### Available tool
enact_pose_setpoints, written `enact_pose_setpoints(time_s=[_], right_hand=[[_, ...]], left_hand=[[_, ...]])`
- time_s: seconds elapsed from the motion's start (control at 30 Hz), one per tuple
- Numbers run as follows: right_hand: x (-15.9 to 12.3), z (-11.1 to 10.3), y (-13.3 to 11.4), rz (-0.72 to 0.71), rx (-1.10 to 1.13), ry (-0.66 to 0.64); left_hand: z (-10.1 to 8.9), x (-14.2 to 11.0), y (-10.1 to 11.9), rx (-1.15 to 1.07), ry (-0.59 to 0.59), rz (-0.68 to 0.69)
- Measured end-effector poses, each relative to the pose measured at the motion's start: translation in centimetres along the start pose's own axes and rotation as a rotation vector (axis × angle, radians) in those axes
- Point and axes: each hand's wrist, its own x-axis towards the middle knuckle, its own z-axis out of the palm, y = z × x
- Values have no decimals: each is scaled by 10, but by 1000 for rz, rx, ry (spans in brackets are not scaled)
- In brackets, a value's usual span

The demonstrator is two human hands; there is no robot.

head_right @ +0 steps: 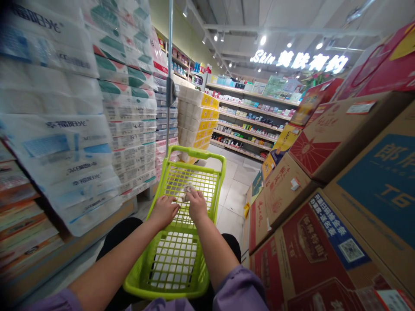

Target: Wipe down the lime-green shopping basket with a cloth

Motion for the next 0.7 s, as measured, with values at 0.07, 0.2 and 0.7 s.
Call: enact_pose_setpoints(time_s=[0.07,0.2,0.7], right_hand=[[2,-3,6,161,-7,79],[2,-7,10,258,15,91],[2,-15,5,383,-13,159]], left_hand=[[-1,0,0,0,2,12],[-3,-1,1,3,9,11],[2,0,0,-47,55,24]])
